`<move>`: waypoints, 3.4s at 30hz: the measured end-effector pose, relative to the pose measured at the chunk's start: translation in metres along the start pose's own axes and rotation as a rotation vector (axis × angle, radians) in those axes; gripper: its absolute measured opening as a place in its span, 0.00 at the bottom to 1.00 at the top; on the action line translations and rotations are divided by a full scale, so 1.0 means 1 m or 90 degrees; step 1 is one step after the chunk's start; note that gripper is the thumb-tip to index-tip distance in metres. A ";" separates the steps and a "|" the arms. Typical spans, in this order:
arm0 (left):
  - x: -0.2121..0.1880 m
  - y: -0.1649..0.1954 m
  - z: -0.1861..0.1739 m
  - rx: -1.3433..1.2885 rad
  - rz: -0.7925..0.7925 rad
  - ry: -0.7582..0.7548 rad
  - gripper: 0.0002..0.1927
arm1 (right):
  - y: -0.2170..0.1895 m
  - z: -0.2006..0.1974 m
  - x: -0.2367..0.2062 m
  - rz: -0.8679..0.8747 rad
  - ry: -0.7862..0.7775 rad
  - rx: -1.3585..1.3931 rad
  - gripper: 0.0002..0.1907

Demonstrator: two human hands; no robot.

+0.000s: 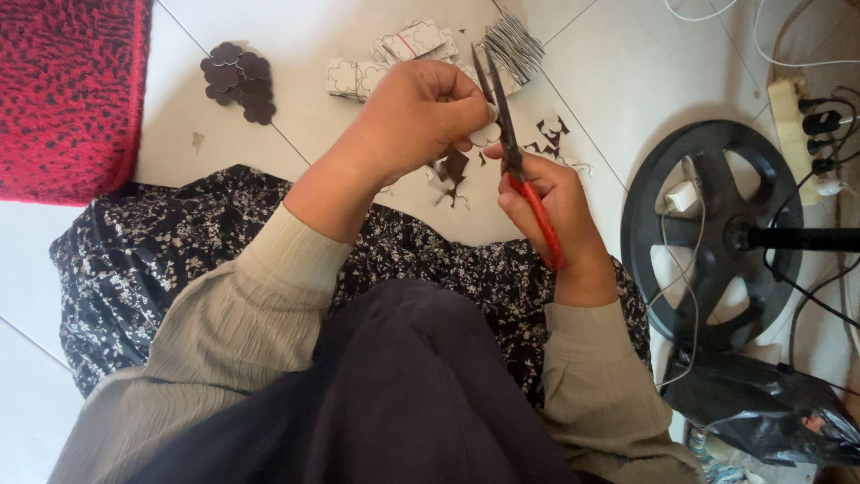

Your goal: The person sits on the floor and uses red-handled scissors to cut cloud-shaped outlines from white paper sheets. They rotate the paper to follow the drawn lines and place finished cutouts aside on the floor.

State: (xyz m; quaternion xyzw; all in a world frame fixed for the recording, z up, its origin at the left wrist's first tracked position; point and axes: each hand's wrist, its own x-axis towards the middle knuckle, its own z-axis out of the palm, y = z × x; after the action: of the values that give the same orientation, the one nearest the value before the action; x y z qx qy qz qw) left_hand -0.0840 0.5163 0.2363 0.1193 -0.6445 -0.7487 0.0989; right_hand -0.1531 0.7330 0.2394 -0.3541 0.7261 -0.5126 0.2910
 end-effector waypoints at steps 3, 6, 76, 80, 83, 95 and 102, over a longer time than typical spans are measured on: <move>-0.001 0.001 0.000 -0.009 -0.014 0.000 0.08 | 0.002 0.000 0.000 -0.014 -0.002 -0.016 0.23; -0.003 0.001 -0.002 -0.013 -0.021 0.007 0.08 | 0.003 0.003 0.000 -0.008 -0.003 -0.013 0.22; 0.042 -0.086 -0.100 0.367 -0.025 0.436 0.08 | 0.130 -0.023 0.052 0.168 0.083 -0.193 0.35; 0.021 -0.075 -0.167 0.717 0.032 0.606 0.08 | 0.138 -0.031 0.053 0.161 0.093 -0.195 0.35; 0.009 -0.077 -0.191 0.870 -0.127 0.507 0.10 | 0.144 -0.033 0.055 0.114 0.116 -0.218 0.36; 0.032 -0.115 -0.072 0.828 0.084 0.180 0.08 | 0.097 -0.031 0.056 0.186 0.104 0.116 0.24; 0.040 -0.154 -0.007 0.802 0.065 0.153 0.26 | 0.088 -0.037 0.052 0.203 0.170 0.377 0.24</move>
State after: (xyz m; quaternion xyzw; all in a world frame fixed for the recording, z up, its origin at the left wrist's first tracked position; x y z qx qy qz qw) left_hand -0.1188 0.5208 0.0815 0.2067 -0.9500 -0.2027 0.1169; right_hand -0.2313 0.7307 0.1635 -0.0669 0.6239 -0.6906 0.3598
